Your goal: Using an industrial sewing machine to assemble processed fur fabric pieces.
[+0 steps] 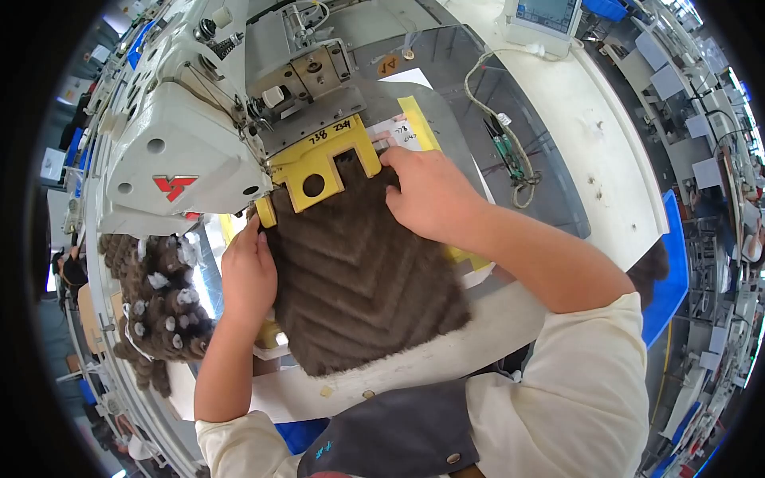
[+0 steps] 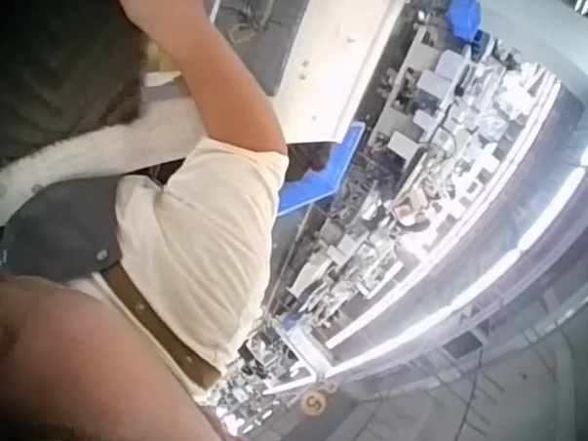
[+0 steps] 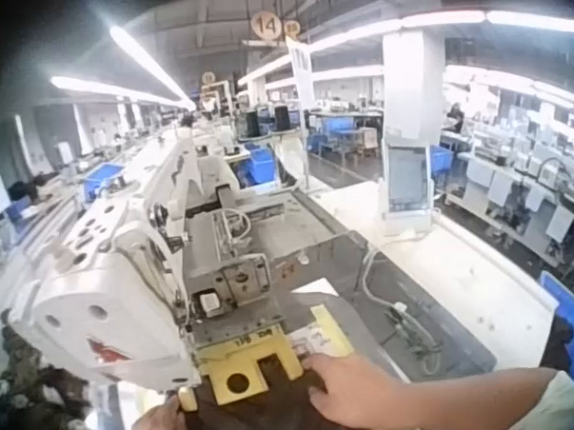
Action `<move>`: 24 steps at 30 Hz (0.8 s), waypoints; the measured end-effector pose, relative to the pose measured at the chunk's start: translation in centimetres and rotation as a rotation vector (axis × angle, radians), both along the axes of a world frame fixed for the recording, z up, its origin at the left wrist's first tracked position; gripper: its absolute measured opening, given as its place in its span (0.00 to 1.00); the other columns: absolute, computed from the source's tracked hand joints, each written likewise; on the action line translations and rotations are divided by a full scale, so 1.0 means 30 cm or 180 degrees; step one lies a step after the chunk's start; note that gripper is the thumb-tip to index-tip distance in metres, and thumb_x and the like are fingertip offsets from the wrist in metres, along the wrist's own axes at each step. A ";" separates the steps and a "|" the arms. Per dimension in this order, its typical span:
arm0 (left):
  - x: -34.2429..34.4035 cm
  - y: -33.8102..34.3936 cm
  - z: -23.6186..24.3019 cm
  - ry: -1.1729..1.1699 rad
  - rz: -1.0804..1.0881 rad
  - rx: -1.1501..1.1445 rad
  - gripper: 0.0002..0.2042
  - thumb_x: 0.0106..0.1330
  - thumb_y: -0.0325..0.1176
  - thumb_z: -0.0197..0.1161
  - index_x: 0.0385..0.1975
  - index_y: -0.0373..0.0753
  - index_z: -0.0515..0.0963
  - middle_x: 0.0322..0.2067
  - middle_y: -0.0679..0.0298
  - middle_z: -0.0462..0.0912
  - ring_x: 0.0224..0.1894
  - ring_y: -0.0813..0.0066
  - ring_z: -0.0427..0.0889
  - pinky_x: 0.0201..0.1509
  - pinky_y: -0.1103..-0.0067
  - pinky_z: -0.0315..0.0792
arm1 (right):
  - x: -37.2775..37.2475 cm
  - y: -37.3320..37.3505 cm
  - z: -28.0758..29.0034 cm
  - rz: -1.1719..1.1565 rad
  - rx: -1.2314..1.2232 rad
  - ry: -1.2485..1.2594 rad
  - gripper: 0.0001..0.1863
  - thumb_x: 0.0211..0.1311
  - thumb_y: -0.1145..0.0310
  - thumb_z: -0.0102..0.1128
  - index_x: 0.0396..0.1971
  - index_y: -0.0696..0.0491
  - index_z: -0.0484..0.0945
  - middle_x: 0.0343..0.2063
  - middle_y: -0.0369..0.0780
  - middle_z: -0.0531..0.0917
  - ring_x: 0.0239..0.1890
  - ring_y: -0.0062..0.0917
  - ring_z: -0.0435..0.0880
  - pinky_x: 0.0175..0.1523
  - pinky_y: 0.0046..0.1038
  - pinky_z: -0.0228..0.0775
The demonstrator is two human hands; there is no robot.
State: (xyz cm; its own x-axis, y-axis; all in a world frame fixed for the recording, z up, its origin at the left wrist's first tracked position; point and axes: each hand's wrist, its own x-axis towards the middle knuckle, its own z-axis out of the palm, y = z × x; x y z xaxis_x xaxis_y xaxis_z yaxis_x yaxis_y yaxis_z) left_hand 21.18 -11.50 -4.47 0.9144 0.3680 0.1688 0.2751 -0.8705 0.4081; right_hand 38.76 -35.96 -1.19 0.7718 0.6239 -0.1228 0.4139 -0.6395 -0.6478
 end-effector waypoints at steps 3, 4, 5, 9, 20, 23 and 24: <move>0.009 0.011 -0.001 -0.0038 -0.0088 0.0076 0.15 0.73 0.24 0.54 0.55 0.26 0.77 0.42 0.40 0.85 0.46 0.40 0.85 0.52 0.58 0.77 | 0.028 0.012 -0.004 0.0124 -0.0060 -0.0370 0.16 0.60 0.72 0.61 0.47 0.62 0.82 0.38 0.57 0.86 0.46 0.54 0.85 0.55 0.49 0.76; 0.017 0.012 0.004 -0.0043 -0.0084 0.0082 0.15 0.73 0.24 0.54 0.55 0.26 0.77 0.42 0.40 0.85 0.46 0.40 0.85 0.52 0.58 0.77 | 0.049 0.016 -0.008 0.0256 -0.0030 -0.0461 0.14 0.59 0.72 0.61 0.44 0.62 0.82 0.36 0.56 0.86 0.44 0.54 0.85 0.54 0.49 0.76; 0.027 0.013 0.012 0.0071 -0.0047 0.0038 0.15 0.73 0.24 0.54 0.56 0.25 0.77 0.43 0.40 0.85 0.46 0.40 0.85 0.52 0.58 0.78 | 0.063 0.018 -0.010 0.0387 -0.0005 -0.0551 0.13 0.58 0.73 0.60 0.41 0.63 0.83 0.34 0.56 0.86 0.42 0.54 0.85 0.53 0.49 0.77; 0.030 0.028 -0.008 -0.0039 -0.0188 0.0205 0.16 0.71 0.22 0.55 0.56 0.24 0.75 0.36 0.40 0.84 0.39 0.38 0.84 0.44 0.55 0.78 | 0.055 0.017 -0.009 0.0443 -0.0149 -0.0674 0.10 0.58 0.74 0.59 0.36 0.63 0.83 0.31 0.56 0.86 0.40 0.54 0.85 0.50 0.49 0.77; 0.024 0.029 -0.013 -0.0059 -0.0186 0.0334 0.13 0.68 0.20 0.56 0.50 0.25 0.77 0.35 0.41 0.83 0.37 0.39 0.83 0.40 0.55 0.76 | 0.064 0.013 -0.039 0.0382 -0.0020 -0.0633 0.18 0.61 0.73 0.59 0.51 0.61 0.80 0.29 0.56 0.84 0.36 0.55 0.84 0.45 0.51 0.76; 0.039 0.019 -0.002 -0.0134 -0.0187 0.0282 0.03 0.67 0.20 0.56 0.38 0.28 0.75 0.30 0.43 0.79 0.33 0.39 0.80 0.36 0.54 0.73 | 0.083 0.012 -0.059 0.0446 0.0096 -0.0726 0.20 0.61 0.73 0.59 0.53 0.61 0.79 0.32 0.56 0.85 0.37 0.55 0.84 0.45 0.51 0.76; 0.040 0.018 0.001 -0.0086 -0.0189 0.0253 0.01 0.67 0.20 0.56 0.34 0.30 0.73 0.28 0.44 0.77 0.31 0.39 0.78 0.35 0.54 0.71 | 0.084 0.010 -0.055 0.0433 0.0088 -0.0710 0.20 0.61 0.73 0.59 0.53 0.61 0.79 0.32 0.56 0.85 0.37 0.55 0.84 0.45 0.51 0.76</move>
State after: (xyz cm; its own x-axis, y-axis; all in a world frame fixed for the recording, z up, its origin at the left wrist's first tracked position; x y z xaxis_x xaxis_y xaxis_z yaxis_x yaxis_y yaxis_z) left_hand 22.40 -10.97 -4.45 0.9289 0.2978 0.2201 0.2119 -0.9149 0.3436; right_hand 41.29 -35.67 -2.84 0.6867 0.7245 0.0595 0.6294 -0.5516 -0.5474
